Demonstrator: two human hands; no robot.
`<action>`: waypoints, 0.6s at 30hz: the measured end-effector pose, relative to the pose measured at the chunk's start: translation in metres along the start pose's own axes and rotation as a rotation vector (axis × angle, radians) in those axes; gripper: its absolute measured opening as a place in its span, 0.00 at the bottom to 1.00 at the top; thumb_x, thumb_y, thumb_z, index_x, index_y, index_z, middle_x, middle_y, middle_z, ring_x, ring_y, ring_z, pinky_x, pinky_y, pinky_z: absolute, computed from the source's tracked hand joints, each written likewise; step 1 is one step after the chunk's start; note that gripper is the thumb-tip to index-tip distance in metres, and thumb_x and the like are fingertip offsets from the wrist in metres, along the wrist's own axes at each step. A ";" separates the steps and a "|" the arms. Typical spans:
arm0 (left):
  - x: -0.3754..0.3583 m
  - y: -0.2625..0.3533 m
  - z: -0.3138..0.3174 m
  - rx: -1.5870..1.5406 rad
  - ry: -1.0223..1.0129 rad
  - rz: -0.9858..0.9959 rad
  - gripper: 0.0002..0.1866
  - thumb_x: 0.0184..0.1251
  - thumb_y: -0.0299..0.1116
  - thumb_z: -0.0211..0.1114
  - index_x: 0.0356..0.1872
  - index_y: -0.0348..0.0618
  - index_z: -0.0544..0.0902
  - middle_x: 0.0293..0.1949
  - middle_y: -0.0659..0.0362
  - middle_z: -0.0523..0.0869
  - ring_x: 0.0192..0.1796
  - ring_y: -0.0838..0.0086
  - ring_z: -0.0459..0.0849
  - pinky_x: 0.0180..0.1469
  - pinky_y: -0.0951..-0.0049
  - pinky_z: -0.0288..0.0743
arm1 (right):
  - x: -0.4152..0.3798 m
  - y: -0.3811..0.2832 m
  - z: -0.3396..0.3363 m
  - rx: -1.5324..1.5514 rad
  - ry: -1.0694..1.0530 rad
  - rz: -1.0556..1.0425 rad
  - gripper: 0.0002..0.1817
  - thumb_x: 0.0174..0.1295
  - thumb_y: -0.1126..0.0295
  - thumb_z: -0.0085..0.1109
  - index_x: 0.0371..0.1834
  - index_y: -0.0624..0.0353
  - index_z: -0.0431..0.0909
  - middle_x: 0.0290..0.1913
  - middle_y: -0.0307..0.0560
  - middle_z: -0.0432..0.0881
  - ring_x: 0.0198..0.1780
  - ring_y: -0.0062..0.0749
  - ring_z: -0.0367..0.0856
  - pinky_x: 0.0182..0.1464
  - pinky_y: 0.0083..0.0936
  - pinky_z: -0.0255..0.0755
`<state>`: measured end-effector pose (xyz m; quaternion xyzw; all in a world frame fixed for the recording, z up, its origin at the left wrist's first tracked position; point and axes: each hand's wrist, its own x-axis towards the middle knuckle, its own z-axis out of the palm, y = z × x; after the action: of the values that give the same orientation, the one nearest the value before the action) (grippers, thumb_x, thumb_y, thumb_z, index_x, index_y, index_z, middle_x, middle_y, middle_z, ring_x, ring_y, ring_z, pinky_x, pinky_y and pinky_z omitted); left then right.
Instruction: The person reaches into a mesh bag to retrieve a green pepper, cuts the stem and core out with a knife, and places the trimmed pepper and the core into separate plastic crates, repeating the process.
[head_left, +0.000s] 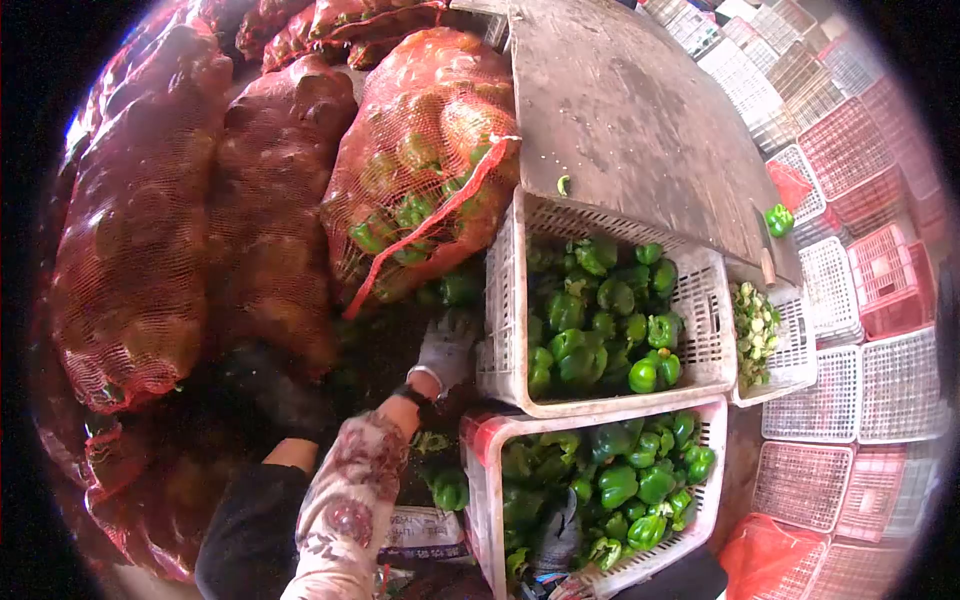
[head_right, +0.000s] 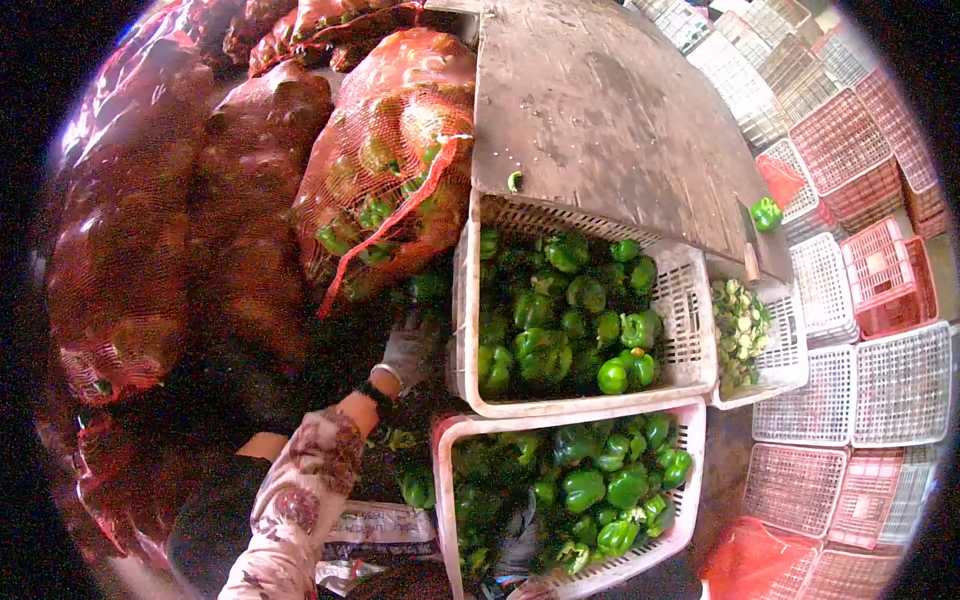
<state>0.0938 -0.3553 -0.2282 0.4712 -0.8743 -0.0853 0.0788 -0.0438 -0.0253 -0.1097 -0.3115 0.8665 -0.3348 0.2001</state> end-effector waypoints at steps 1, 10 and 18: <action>0.012 -0.003 0.024 0.035 -0.012 0.072 0.29 0.56 0.37 0.61 0.62 0.47 0.73 0.69 0.52 0.66 0.70 0.50 0.62 0.56 0.43 0.71 | 0.001 0.001 0.003 0.001 0.009 0.011 0.25 0.68 0.59 0.48 0.63 0.64 0.72 0.49 0.59 0.82 0.52 0.44 0.81 0.53 0.35 0.72; -0.015 -0.016 0.034 -0.690 -0.007 -0.554 0.23 0.59 0.35 0.63 0.56 0.42 0.72 0.47 0.51 0.83 0.43 0.59 0.84 0.41 0.62 0.81 | 0.008 -0.016 0.008 -0.122 0.094 -0.070 0.24 0.67 0.54 0.51 0.55 0.63 0.78 0.40 0.58 0.83 0.40 0.45 0.82 0.43 0.38 0.72; -0.138 0.065 -0.144 -1.975 0.588 -0.563 0.18 0.67 0.46 0.60 0.52 0.49 0.75 0.46 0.60 0.81 0.45 0.70 0.82 0.45 0.65 0.79 | 0.002 0.025 0.006 -0.375 -0.009 -0.038 0.24 0.66 0.53 0.53 0.53 0.63 0.79 0.41 0.57 0.84 0.41 0.41 0.82 0.45 0.35 0.73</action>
<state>0.1476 -0.2153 -0.0816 0.3859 -0.2245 -0.6540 0.6108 -0.0520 -0.0155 -0.1316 -0.3610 0.9068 -0.1697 0.1362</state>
